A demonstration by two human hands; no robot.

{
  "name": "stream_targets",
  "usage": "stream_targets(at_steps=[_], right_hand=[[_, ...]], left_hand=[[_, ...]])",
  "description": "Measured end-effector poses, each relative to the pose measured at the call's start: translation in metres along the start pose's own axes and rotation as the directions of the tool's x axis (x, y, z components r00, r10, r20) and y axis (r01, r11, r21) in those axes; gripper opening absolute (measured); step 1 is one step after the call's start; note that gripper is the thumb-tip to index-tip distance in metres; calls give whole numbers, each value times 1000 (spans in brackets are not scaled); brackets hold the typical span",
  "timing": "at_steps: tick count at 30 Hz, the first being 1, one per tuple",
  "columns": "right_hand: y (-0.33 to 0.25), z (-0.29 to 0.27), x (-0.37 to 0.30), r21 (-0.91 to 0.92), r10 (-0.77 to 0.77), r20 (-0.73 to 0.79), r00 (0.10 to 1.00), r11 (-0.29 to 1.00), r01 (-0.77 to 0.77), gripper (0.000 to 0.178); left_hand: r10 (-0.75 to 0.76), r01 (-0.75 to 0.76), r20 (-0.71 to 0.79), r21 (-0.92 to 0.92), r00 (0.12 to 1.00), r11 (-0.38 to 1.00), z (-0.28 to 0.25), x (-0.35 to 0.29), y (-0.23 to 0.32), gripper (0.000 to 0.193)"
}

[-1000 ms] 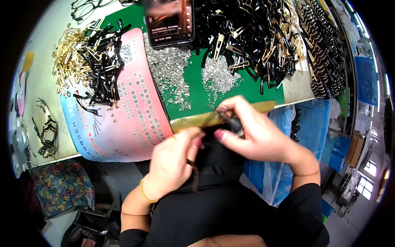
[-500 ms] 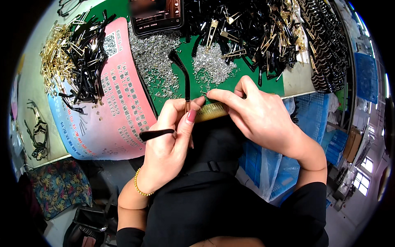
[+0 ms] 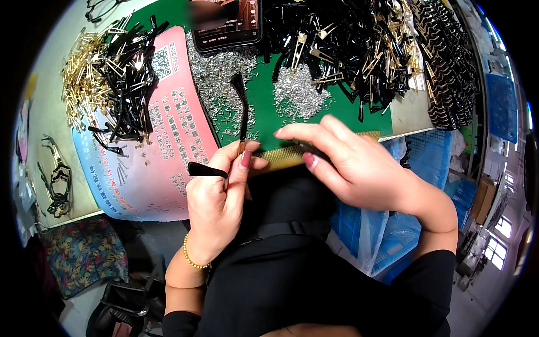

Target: The person assembles eyeglasses by hand, inserting small metal components into the black frames and using a wooden comb to press and secure the parts. The person handles multiple frames sequentially, placing finished units aside on the table.

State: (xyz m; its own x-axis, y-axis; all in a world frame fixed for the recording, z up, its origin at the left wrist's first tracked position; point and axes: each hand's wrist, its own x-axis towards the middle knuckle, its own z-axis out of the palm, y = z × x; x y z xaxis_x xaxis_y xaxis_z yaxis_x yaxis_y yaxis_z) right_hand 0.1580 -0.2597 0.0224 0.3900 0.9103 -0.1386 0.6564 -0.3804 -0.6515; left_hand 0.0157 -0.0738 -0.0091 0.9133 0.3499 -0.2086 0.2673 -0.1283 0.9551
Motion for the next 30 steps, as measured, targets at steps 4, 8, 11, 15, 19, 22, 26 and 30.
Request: stream_targets(at_steps=[4, 8, 11, 15, 19, 22, 26, 30], right_hand=[[-33, -22, 23, 593, 238, 408, 881, 665, -454, 44], [-40, -26, 28, 662, 257, 552, 793, 444, -604, 47], [-38, -25, 30, 646, 263, 558, 787, 457, -611, 48], [-33, -29, 25, 722, 208, 602, 771, 270, -637, 49], [-34, -28, 19, 719, 196, 655, 730, 138, -682, 50], [-18, 15, 0, 52, -9, -70, 997, 999, 13, 53], [-25, -11, -4, -12, 95, -7, 995, 995, -96, 53], [9, -66, 5, -169, -48, -440, 897, 985, -31, 29]], left_hand=[[10, -10, -1, -1, 1000, 1000, -2, 0, -2, 21], [43, -42, -8, 27, 999, 999, -1, 0, -3, 22], [59, -58, -20, 63, 998, 996, 2, -1, -7, 25], [543, -448, -42, 514, 839, 732, 10, 0, -30, 44], [581, -516, 25, 494, 813, 700, 6, -1, -29, 45], [602, -496, 31, 603, 798, 625, 9, 3, -22, 36], [505, -423, -1, 545, 863, 724, -15, 8, -5, 23], [406, -308, -512, 269, 757, 913, -53, 23, -33, 26]])
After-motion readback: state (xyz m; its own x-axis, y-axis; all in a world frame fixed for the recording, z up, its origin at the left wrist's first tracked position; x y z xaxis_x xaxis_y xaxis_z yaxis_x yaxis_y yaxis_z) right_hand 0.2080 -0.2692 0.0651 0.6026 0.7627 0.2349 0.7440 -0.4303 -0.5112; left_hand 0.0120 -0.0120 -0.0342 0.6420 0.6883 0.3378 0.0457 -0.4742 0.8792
